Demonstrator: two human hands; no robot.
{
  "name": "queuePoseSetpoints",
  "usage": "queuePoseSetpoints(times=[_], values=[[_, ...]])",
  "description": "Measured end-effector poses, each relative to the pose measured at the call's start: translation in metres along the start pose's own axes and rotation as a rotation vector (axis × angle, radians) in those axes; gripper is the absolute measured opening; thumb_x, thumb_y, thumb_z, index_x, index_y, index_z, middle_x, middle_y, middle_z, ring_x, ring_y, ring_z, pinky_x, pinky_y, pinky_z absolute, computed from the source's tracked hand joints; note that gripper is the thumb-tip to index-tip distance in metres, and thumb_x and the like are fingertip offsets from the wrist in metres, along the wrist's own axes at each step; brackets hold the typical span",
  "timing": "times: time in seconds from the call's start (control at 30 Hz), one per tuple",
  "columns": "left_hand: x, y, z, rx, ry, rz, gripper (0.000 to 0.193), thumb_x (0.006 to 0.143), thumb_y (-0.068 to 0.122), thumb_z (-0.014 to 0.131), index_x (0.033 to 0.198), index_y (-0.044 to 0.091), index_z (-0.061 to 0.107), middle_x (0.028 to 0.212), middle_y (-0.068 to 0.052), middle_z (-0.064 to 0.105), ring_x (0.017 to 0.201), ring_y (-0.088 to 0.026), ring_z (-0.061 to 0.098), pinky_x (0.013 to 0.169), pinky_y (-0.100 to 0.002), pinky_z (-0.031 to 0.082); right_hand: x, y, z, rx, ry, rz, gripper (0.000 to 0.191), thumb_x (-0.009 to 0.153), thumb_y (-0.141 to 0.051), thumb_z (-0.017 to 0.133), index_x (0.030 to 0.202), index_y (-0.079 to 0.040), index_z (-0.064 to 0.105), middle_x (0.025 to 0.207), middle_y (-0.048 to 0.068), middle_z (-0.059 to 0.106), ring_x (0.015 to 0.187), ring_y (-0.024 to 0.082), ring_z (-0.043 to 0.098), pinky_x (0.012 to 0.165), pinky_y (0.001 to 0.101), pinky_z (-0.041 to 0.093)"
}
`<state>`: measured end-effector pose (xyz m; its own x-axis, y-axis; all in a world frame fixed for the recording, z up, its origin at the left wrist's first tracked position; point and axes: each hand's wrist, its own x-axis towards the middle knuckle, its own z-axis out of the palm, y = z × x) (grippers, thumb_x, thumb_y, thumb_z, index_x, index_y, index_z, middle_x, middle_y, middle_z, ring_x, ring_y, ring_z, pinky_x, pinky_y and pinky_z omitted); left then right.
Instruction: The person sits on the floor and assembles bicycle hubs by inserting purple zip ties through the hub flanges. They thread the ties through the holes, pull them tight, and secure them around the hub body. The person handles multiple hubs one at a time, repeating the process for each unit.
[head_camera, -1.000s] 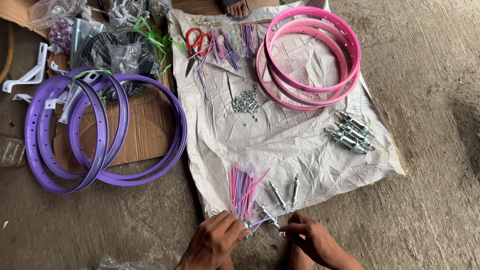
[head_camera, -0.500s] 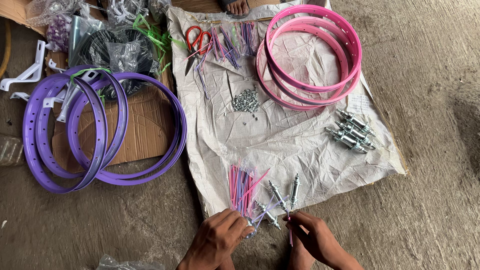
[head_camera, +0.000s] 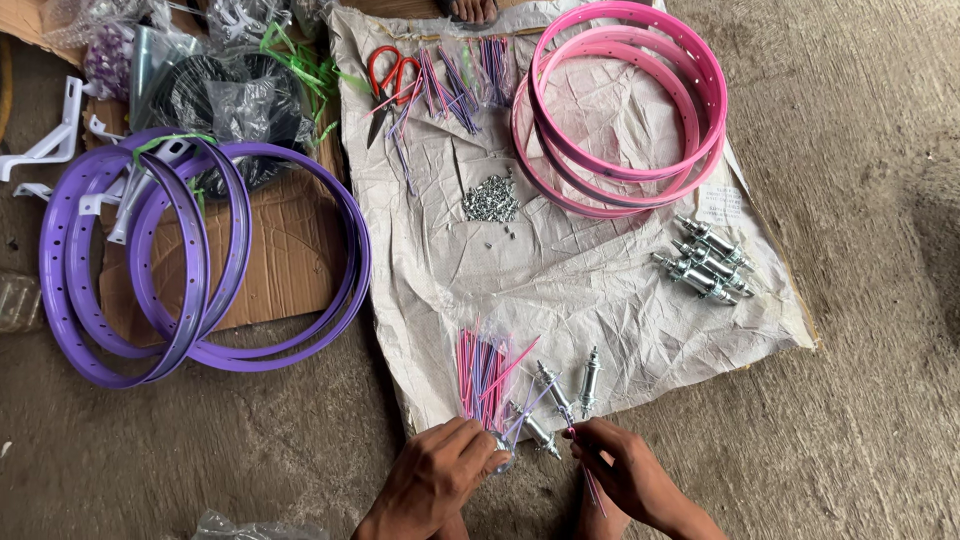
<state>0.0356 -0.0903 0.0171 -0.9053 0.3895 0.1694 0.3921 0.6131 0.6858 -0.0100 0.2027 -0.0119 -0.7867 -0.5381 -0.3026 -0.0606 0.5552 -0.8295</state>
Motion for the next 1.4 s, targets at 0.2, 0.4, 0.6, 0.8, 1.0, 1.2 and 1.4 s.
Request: queuePoseSetpoints(times=[0.2,0.4,0.6,0.8,1.0,1.2,1.4], values=[[0.002,0.001,0.001,-0.009,0.009,-0.009,0.027,0.097,0.021,0.072,0.086,-0.002,0.066,0.072,-0.011,0.064,0.064,-0.019,0.067,0.052,-0.033,0.058,0.001,0.021,0.011,0.098,0.013,0.122,0.026,0.094,-0.015,0.063,0.116,0.000,0.067,0.096,0.010,0.078,0.089,0.019,0.078,0.080,0.0348,0.062],[0.002,0.002,0.004,-0.027,0.020,-0.004,0.027,0.097,0.021,0.071,0.087,-0.003,0.066,0.074,-0.012,0.065,0.065,-0.021,0.069,0.052,-0.033,0.059,0.021,0.056,0.033,0.586,0.039,0.390,0.028,0.103,-0.019,0.051,0.120,-0.002,0.065,0.085,0.007,0.065,0.079,0.016,0.069,0.079,0.0371,0.062],[0.003,0.000,0.007,-0.069,0.003,-0.029,0.027,0.099,0.021,0.070,0.089,-0.003,0.066,0.076,-0.012,0.065,0.064,-0.019,0.069,0.050,-0.031,0.060,0.020,0.071,0.042,0.917,-0.008,0.528,0.030,0.104,-0.019,0.047,0.124,-0.002,0.063,0.084,0.004,0.058,0.072,0.014,0.061,0.084,0.0397,0.066],[0.005,0.002,0.005,-0.066,-0.023,-0.036,0.027,0.098,0.021,0.071,0.086,-0.003,0.065,0.073,-0.011,0.063,0.061,-0.019,0.068,0.048,-0.032,0.058,0.016,0.066,0.039,0.912,-0.039,0.551,0.032,0.104,-0.019,0.046,0.126,-0.003,0.063,0.086,0.006,0.063,0.072,0.015,0.064,0.081,0.0372,0.063],[0.006,0.006,0.002,-0.070,-0.012,-0.030,0.027,0.096,0.020,0.073,0.085,-0.003,0.064,0.072,-0.010,0.061,0.060,-0.019,0.066,0.048,-0.032,0.058,0.015,0.059,0.036,0.878,-0.049,0.564,0.034,0.104,-0.019,0.046,0.130,-0.004,0.062,0.090,0.008,0.067,0.080,0.017,0.072,0.080,0.0349,0.061],[0.007,0.004,0.005,-0.072,-0.011,-0.047,0.026,0.095,0.019,0.074,0.085,-0.003,0.064,0.073,-0.011,0.063,0.061,-0.020,0.068,0.048,-0.033,0.058,0.015,0.062,0.036,0.911,-0.047,0.564,0.034,0.103,-0.018,0.046,0.131,-0.004,0.061,0.091,0.008,0.067,0.082,0.018,0.072,0.080,0.0345,0.060],[0.006,0.003,0.006,-0.073,0.005,-0.033,0.025,0.096,0.018,0.073,0.086,-0.003,0.064,0.076,-0.012,0.064,0.063,-0.020,0.069,0.050,-0.032,0.060,0.015,0.063,0.037,0.936,-0.043,0.558,0.034,0.104,-0.018,0.047,0.132,-0.004,0.061,0.092,0.007,0.067,0.082,0.018,0.070,0.079,0.0342,0.060]])
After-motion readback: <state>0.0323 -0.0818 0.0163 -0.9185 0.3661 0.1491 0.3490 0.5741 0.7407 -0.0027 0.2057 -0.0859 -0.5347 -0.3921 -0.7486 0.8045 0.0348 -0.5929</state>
